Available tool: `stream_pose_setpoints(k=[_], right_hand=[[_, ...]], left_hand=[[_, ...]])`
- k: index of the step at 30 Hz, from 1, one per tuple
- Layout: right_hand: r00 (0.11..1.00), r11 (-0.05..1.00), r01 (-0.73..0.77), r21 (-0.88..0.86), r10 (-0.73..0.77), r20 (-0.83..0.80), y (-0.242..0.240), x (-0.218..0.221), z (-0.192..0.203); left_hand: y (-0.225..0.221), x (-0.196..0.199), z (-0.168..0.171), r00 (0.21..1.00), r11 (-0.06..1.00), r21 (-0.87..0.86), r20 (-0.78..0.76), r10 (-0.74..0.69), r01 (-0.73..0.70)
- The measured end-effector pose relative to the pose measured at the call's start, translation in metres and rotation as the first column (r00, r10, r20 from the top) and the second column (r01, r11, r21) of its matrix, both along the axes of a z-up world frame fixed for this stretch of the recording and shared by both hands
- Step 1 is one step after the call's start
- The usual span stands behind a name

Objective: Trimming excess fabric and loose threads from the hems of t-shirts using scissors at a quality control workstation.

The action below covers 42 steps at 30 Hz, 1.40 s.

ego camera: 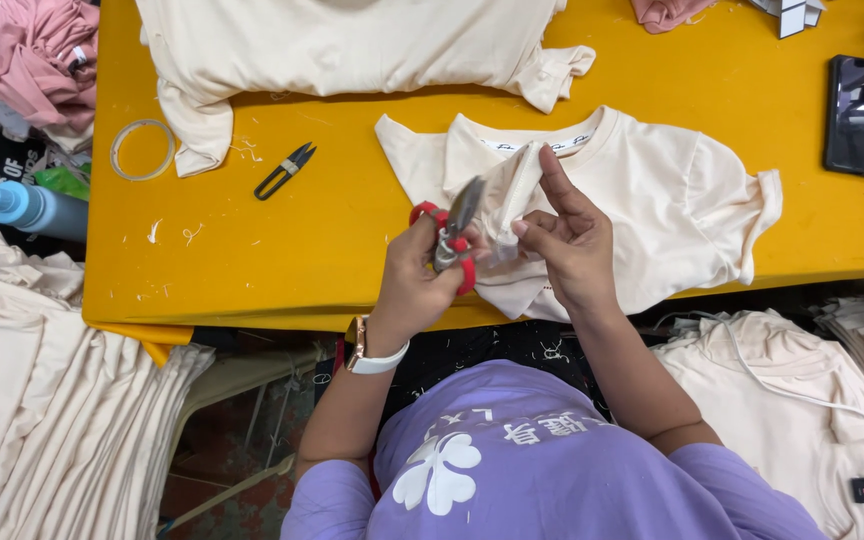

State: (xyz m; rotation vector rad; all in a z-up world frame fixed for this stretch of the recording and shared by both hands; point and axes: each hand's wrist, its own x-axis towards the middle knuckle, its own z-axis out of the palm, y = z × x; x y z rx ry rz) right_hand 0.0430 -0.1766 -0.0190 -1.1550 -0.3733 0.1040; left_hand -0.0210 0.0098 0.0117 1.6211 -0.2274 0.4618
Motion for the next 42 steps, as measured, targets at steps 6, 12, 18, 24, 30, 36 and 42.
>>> stream_pose_setpoints(k=[6,12,18,24,30,36,42], right_hand=[[0.999,0.999,0.035,-0.003,-0.035,0.022,-0.004,0.01,-0.05],[0.999,0.999,0.049,0.015,-0.049,-0.01,-0.003,0.009,-0.001],[0.998,0.999,0.047,0.015,-0.047,-0.041,-0.001,0.005,0.004],[0.998,0.999,0.046,0.027,-0.045,-0.049,0.002,0.004,0.005],[0.998,0.999,0.047,0.015,-0.047,-0.039,0.004,0.003,0.006],[0.998,0.998,0.051,0.031,-0.05,-0.038,0.003,0.007,-0.002],[0.981,0.98,0.003,-0.198,0.035,0.188,0.003,-0.007,0.013]], left_hand=[[-0.008,0.01,-0.002,0.994,0.884,0.458,0.089,0.056,-0.09],[0.015,-0.008,-0.009,0.995,0.932,0.35,0.018,0.094,-0.094],[0.049,-0.02,-0.026,0.972,0.459,0.862,0.146,0.184,-0.216],[0.051,-0.021,-0.036,0.976,0.336,0.92,0.165,0.14,-0.204],[0.046,-0.016,-0.046,0.986,0.326,0.933,0.123,0.111,-0.153],[0.044,-0.011,-0.033,0.972,0.7,0.7,-0.038,0.23,-0.139],[0.004,0.019,0.003,0.983,0.974,0.219,-0.156,0.092,-0.056]])
